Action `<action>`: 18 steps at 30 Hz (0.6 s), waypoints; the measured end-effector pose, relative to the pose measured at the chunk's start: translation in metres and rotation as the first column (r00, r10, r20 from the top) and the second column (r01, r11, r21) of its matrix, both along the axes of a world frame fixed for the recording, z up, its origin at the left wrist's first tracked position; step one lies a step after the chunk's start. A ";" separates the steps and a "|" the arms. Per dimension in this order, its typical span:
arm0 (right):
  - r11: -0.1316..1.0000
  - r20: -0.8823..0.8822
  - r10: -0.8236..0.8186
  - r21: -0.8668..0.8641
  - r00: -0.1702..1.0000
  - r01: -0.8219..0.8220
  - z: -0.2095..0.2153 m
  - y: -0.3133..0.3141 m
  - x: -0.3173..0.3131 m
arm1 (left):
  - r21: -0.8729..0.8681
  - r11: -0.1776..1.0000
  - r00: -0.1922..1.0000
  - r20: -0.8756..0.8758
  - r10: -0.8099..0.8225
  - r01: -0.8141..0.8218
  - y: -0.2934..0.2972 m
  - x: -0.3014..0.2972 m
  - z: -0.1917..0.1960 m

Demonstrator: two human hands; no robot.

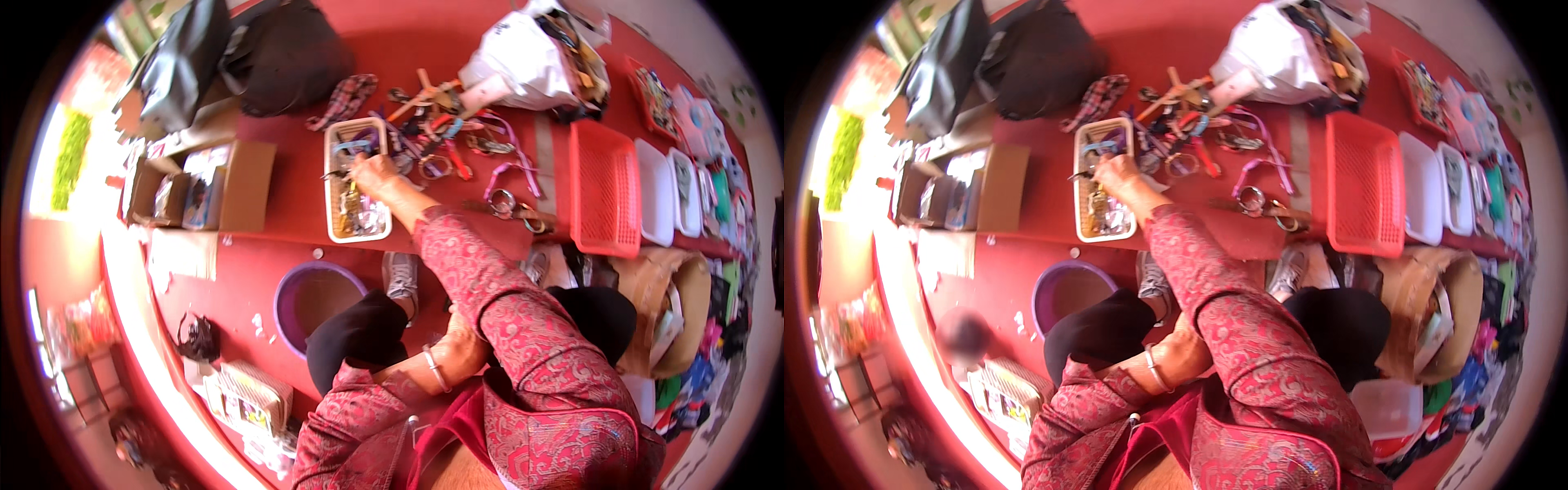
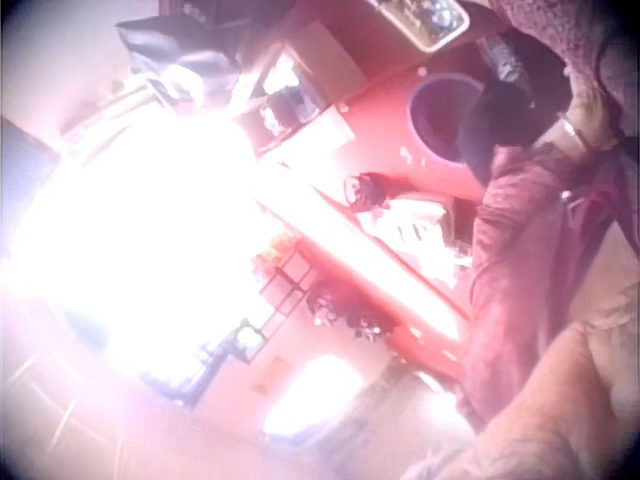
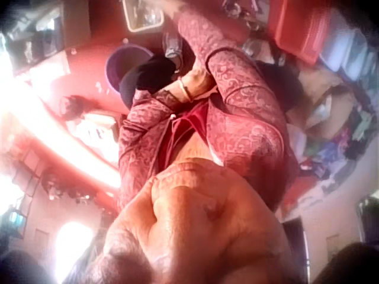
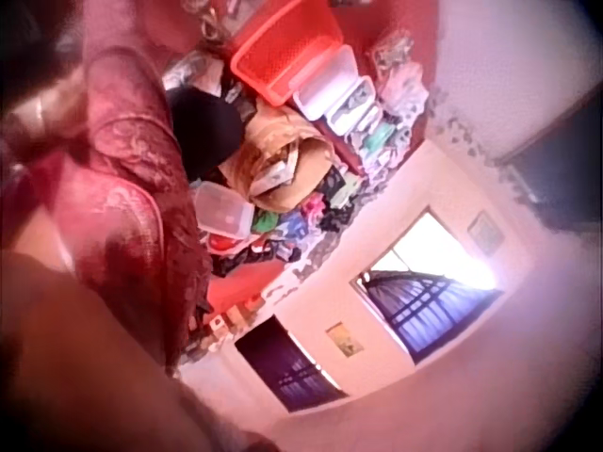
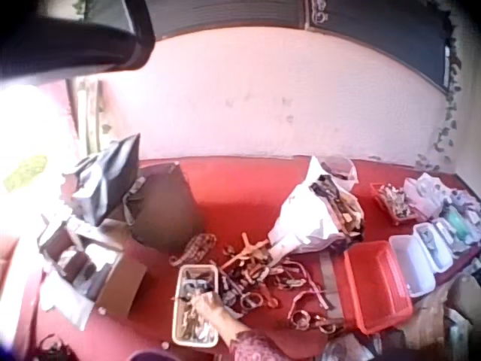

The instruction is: The person sits on the floor at a low red table, sorting through various small items. They pick up objects such as plastic containers, keychains, and small toys, inspect them, and place them into a white plastic basket or onto the table.

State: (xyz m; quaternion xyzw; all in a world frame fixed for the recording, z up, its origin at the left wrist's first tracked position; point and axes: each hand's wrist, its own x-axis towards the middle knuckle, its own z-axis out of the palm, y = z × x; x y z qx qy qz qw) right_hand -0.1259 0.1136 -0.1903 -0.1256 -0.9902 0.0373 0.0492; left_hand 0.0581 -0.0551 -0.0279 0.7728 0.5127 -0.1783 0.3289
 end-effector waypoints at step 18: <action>0.878 -0.253 -0.369 -0.409 0.894 0.247 -0.029 -0.008 -0.042 | 0.138 0.990 0.995 0.100 -0.003 -0.011 0.001 -0.013 0.029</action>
